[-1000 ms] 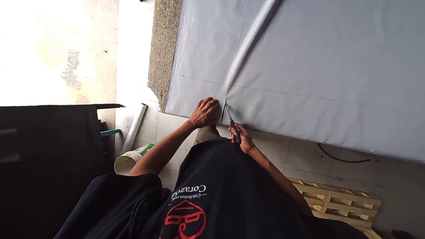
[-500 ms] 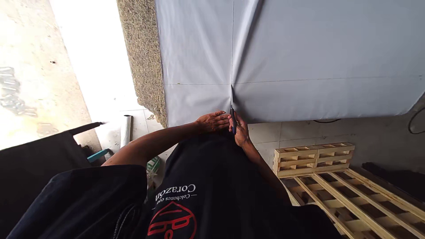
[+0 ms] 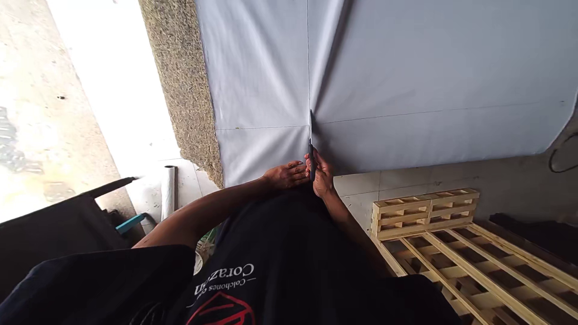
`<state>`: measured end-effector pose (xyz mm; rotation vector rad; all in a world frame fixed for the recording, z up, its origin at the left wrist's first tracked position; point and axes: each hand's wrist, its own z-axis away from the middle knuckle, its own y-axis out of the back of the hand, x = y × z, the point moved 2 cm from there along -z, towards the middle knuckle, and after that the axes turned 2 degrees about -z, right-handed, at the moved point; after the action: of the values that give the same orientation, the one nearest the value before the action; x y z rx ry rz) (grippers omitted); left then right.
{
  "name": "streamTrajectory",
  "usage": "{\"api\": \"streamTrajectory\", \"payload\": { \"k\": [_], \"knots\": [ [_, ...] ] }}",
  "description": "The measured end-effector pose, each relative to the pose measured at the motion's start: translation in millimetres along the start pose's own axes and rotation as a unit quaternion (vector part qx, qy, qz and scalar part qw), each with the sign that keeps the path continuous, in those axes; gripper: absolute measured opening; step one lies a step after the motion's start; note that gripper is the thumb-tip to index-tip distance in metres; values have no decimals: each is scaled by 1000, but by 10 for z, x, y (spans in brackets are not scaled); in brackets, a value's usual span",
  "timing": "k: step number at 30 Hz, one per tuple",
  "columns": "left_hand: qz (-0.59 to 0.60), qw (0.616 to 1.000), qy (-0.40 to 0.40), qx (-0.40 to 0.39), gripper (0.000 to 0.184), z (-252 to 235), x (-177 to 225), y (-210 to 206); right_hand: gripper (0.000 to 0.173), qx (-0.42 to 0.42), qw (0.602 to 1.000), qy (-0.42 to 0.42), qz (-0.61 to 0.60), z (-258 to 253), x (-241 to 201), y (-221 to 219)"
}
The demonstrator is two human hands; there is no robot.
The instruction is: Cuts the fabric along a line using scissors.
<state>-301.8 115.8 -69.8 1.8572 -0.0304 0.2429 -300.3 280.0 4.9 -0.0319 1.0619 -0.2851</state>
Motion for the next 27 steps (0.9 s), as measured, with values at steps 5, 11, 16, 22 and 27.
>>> {"api": "streamTrajectory", "payload": {
  "k": [5,11,16,22,27],
  "knots": [
    [3,1000,14,-14,47,-37,-10,50,38,2,1000,7,-11,-310,-127,-85],
    [38,998,23,-39,50,-55,-9,61,31,20,999,4,-31,-618,-280,-157],
    [18,999,19,-43,54,-38,-20,7,27,13,999,23,-36,-907,-451,-236],
    [24,999,24,-37,53,-35,-30,-24,27,6,999,31,-41,-1329,-694,-357],
    [38,998,34,-40,53,-40,-31,-21,23,4,999,30,-40,-1686,-884,-471]
  ]
}}
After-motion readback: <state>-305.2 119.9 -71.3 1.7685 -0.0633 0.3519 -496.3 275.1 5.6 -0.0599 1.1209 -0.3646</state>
